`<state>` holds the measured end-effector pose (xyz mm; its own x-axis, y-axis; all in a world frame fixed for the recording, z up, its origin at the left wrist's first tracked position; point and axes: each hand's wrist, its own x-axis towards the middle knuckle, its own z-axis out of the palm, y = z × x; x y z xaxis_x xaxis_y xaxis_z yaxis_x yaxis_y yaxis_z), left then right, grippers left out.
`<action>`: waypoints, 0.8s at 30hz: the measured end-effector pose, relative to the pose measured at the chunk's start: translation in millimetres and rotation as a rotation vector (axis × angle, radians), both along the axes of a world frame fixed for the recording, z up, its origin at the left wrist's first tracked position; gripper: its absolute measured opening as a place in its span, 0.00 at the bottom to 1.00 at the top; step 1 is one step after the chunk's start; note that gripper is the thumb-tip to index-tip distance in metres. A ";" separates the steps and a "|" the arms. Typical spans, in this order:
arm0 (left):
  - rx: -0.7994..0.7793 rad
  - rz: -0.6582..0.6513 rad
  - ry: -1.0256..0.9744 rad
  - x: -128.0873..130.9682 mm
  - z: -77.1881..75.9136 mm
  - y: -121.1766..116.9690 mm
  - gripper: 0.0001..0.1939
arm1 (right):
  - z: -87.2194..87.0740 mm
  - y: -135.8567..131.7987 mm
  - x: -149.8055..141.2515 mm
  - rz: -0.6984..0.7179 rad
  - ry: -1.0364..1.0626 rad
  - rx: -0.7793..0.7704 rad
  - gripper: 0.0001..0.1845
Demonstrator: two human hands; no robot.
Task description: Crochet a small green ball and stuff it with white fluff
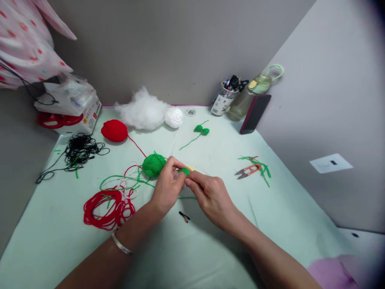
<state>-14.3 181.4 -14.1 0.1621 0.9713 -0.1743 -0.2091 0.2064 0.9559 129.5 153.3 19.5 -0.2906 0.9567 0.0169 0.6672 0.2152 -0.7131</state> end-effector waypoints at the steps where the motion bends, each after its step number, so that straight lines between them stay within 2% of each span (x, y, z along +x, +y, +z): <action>1: -0.011 -0.004 -0.011 -0.3 -0.4 0.5 0.08 | -0.6 0.0 -0.1 0.017 -0.011 0.017 0.14; 4: -0.048 -0.031 -0.053 -1.1 -0.9 0.5 0.06 | -2.5 2.7 4.9 0.047 -0.049 0.109 0.12; 7: -0.063 -0.081 -0.088 -2.2 1.7 -0.9 0.05 | -3.3 6.3 11.3 -0.032 -0.074 0.156 0.12; 11: -0.032 -0.174 -0.100 -6.6 11.0 -1.4 0.10 | -1.8 8.9 15.2 -0.141 0.007 0.059 0.13; 14: -0.010 -0.213 -0.081 -10.3 16.1 -0.7 0.12 | 1.0 9.5 18.2 -0.143 0.115 -0.024 0.13; 19: -0.012 -0.159 -0.014 -7.3 8.3 -0.8 0.10 | 6.4 6.6 19.6 -0.023 0.135 -0.088 0.14; 24: 0.002 -0.035 0.044 0.6 -5.2 1.1 0.10 | 3.2 0.2 4.4 -0.025 0.083 -0.126 0.13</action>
<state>-13.7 182.5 -19.3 0.1882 0.9655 -0.1799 -0.1594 0.2108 0.9644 133.8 153.5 22.8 -0.2696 0.9595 -0.0812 0.6090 0.1046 -0.7863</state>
